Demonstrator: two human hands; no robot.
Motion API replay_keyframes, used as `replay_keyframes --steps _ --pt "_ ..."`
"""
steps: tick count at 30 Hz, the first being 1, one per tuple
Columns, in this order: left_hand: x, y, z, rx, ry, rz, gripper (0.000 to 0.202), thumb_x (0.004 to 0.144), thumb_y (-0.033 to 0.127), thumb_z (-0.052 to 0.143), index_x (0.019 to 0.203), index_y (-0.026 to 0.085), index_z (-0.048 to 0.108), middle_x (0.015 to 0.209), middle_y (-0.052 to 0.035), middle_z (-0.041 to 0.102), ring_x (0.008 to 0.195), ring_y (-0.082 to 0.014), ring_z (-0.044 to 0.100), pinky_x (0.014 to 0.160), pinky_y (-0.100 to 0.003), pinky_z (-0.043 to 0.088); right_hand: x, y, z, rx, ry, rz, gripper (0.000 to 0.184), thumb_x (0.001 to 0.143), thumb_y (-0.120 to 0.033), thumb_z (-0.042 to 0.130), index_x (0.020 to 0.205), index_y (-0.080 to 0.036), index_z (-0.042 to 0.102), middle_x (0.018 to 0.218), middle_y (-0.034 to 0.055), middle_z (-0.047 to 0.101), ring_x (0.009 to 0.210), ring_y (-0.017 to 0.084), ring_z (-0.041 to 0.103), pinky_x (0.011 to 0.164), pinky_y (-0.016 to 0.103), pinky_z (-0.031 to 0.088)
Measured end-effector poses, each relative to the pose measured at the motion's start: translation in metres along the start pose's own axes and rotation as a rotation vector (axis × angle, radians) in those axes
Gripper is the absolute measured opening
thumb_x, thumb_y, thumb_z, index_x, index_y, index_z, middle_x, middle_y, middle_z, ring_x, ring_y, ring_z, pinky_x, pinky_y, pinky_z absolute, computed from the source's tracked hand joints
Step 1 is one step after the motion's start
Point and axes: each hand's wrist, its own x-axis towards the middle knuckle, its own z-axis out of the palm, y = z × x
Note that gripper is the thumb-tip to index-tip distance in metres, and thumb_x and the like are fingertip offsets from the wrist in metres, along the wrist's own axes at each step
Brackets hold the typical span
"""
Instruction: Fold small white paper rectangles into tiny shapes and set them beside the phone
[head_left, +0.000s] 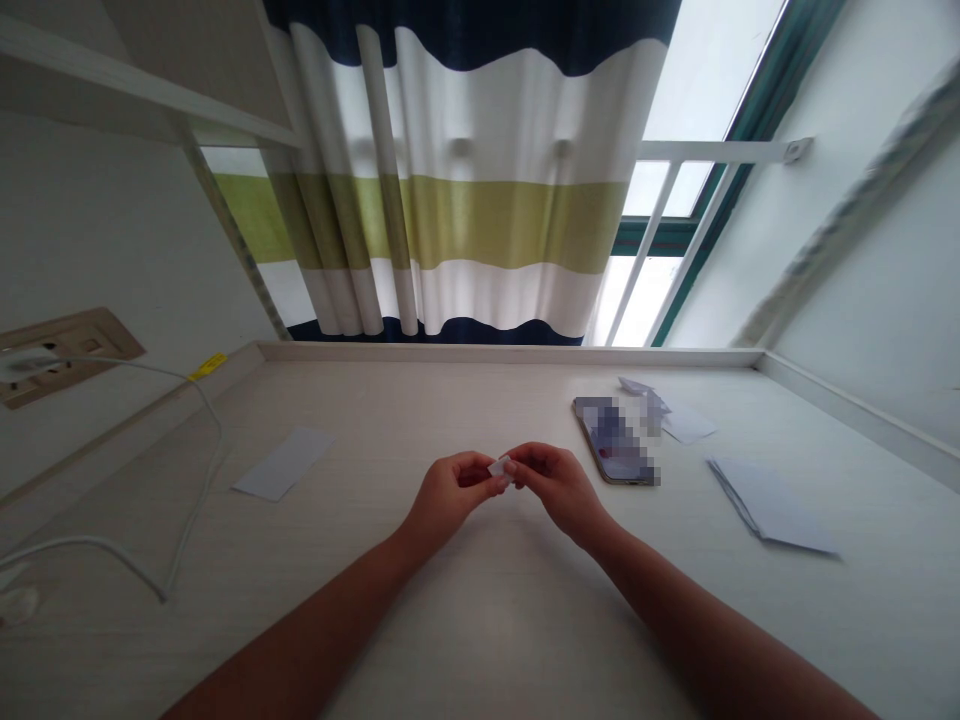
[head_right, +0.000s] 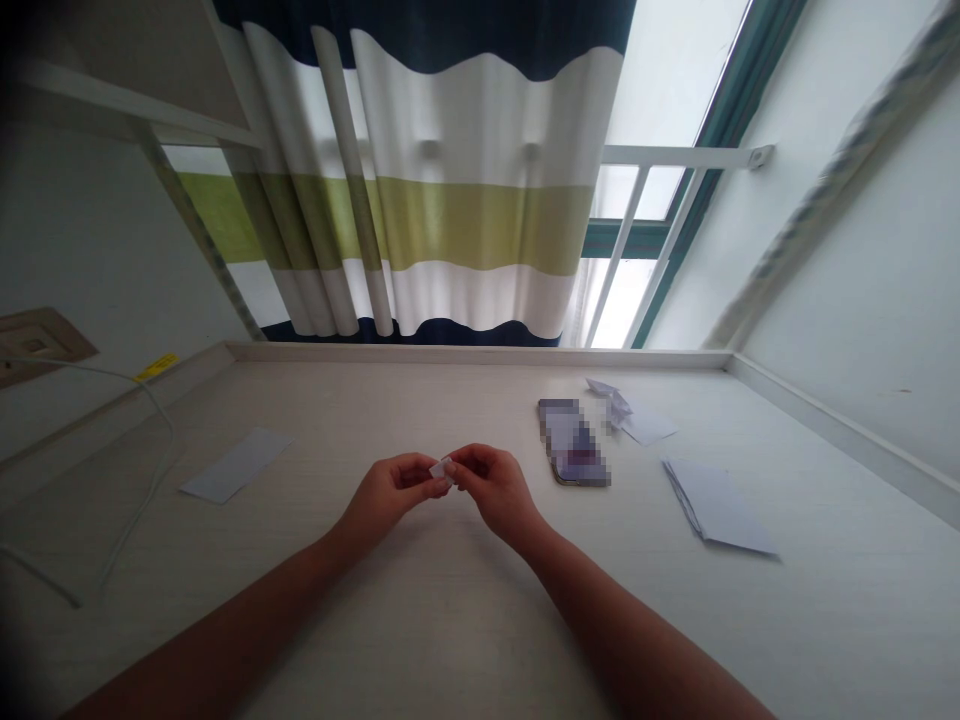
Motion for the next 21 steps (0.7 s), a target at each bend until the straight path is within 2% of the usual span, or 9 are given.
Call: replay_keyframes --steps 4,7,11,17,21 --pt "-0.0007 -0.0033 -0.0007 0.059 0.0 0.024 0.021 0.063 0.033 0.067 0.073 0.015 0.064 0.069 -0.0035 0.067 0.066 -0.0156 0.061 0.063 -0.026 0.047 -0.0008 -0.0026 0.0018 0.074 0.01 0.021 0.013 0.065 -0.029 0.066 0.068 -0.016 0.063 0.059 -0.0021 0.059 0.057 0.01 0.05 0.056 0.024 0.039" --pt "-0.0019 -0.0041 -0.0006 0.128 0.033 0.09 0.019 0.066 0.034 0.064 0.072 0.016 0.062 0.067 -0.0017 0.064 0.064 -0.0143 0.059 0.061 -0.024 0.046 -0.0017 -0.0045 0.0035 0.128 0.002 0.046 0.012 0.065 -0.028 0.066 0.068 -0.017 0.063 0.062 -0.0022 0.058 0.058 0.009 0.049 0.057 0.024 0.038" --pt "-0.0043 -0.0016 0.001 0.186 0.061 0.201 0.015 0.07 0.032 0.06 0.073 0.017 0.061 0.071 -0.0015 0.063 0.068 -0.0144 0.059 0.067 -0.025 0.047 -0.0017 -0.004 0.0022 0.175 0.004 0.068 0.011 0.064 -0.026 0.067 0.069 -0.017 0.063 0.064 -0.0017 0.058 0.06 0.01 0.048 0.059 0.023 0.037" --pt "-0.0059 0.0 0.0017 0.175 0.035 0.252 0.017 0.07 0.026 0.062 0.084 0.016 0.061 0.082 -0.0038 0.063 0.078 -0.0157 0.059 0.073 -0.028 0.049 0.0004 0.002 -0.0049 0.5 -0.073 0.243 0.012 0.067 -0.026 0.067 0.076 -0.018 0.063 0.076 0.0005 0.059 0.074 0.012 0.053 0.068 0.025 0.04" --pt "-0.0059 -0.0009 0.0017 0.187 0.044 0.263 0.014 0.071 0.025 0.061 0.08 0.015 0.062 0.08 -0.0037 0.063 0.076 -0.0153 0.06 0.073 -0.028 0.049 0.0005 0.0045 -0.0052 0.611 -0.131 0.295 0.011 0.069 -0.024 0.066 0.077 -0.017 0.064 0.077 0.0005 0.058 0.074 0.01 0.052 0.068 0.022 0.039"
